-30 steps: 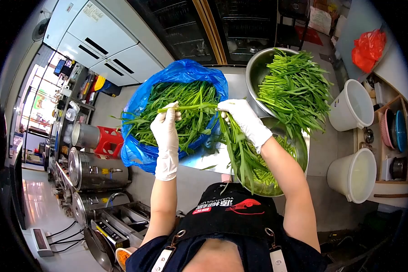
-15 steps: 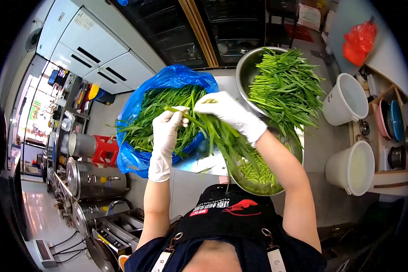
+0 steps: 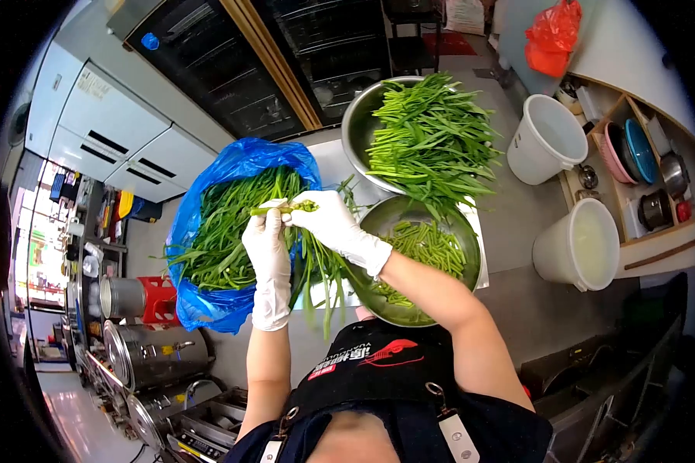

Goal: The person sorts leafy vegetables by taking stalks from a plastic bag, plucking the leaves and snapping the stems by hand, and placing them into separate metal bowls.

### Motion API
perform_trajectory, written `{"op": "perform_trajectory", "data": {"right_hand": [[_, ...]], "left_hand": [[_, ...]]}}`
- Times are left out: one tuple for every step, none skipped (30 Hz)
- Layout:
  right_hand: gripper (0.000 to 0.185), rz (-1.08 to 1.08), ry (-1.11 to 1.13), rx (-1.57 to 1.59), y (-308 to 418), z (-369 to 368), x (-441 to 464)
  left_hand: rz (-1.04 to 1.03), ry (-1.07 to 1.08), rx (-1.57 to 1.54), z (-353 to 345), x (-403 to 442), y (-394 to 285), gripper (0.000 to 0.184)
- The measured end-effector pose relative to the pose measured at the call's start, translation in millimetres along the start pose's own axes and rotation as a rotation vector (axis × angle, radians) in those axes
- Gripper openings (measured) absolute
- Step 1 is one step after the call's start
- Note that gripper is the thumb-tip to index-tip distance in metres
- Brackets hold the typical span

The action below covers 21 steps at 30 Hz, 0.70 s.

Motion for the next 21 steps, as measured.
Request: {"op": "perform_trajectory", "data": {"right_hand": [[0.015, -0.029, -0.019, 0.067, 3, 4, -3], [0.015, -0.059, -0.037, 0.135, 6, 9, -8], [0.014, -0.088, -0.055, 0.204, 7, 14, -12], [0.015, -0.123, -0.053, 0.209, 11, 21, -15], [0.015, -0.126, -0.091, 0.151, 19, 29, -21], [0.015, -0.13, -0.128, 0.094, 32, 36, -28], [0.016, 0.007, -0.079, -0.118, 38, 50, -29], [0.017, -0.147, -0.114, 0.064, 29, 65, -30], [0.016, -0.038, -0.137, -0.035, 40, 80, -32], [0.015, 0.069, -0.155, -0.135, 57, 93, -35], [0.015, 0.049, -0.22, -0.234, 74, 113, -37], [0.015, 0.028, -0.281, -0.333, 100, 132, -37], [0.017, 0.024, -0.314, -0.448, 126, 149, -34], [0.018, 0.02, -0.351, -0.561, 148, 167, -28], [0.019, 0.062, -0.33, -0.723, 165, 184, -18], [0.02, 0.104, -0.308, -0.886, 176, 197, -5], [0.02, 0.149, -0.304, -1.181, 182, 201, 10], [0.019, 0.196, -0.293, -1.477, 184, 201, 24], [0.017, 0.082, -0.293, -1.676, 174, 202, 39], [0.016, 0.124, -0.237, -1.775, 155, 200, 53], [0.017, 0.108, -0.127, -1.875, 119, 210, 72]], "left_hand": [[-0.044, 0.019, -0.07, -5, 1, 8, 0.02], [-0.088, 0.036, -0.14, -10, 2, 15, 0.021], [-0.075, 0.05, -0.247, -19, 2, 18, 0.022], [-0.07, 0.081, -0.321, -28, 1, 18, 0.025], [-0.081, 0.092, -0.411, -34, 2, 21, 0.026], [-0.091, 0.103, -0.501, -41, 4, 24, 0.026], [-0.126, 0.059, -0.568, -45, 5, 18, 0.025], [-0.147, 0.11, -0.546, -51, 6, 7, 0.029], [-0.152, 0.179, -0.528, -53, 8, 4, 0.03], [-0.158, 0.244, -0.509, -53, 9, 2, 0.03], [-0.17, 0.355, -0.492, -55, 9, 2, 0.03], [-0.133, 0.317, -0.459, -55, 6, 4, 0.017], [-0.047, 0.32, -0.155, -55, 1, 8, 0.017], [0.043, 0.321, 0.15, -53, -5, 12, 0.017], [0.108, 0.336, 0.204, -52, -12, 34, 0.017], [0.149, 0.429, 0.306, -55, -23, 57, 0.017], [0.172, 0.499, 0.398, -62, -37, 78, 0.018], [0.352, 0.558, 0.531, -66, -53, 101, 0.016], [0.315, 0.603, 0.655, -75, -65, 110, 0.02], [0.049, 0.618, 0.757, -82, -75, 124, 0.023], [0.057, 0.647, 0.759, -87, -85, 136, 0.022]]}}
Point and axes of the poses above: each hand's wrist, its own x-axis towards the middle knuckle, its own z-axis out of the back of the hand, y = z × x, the point moved 5 cm from there along x, towards the middle knuckle, and after that the axes turned 9 degrees about y, right-handed, at the moved point
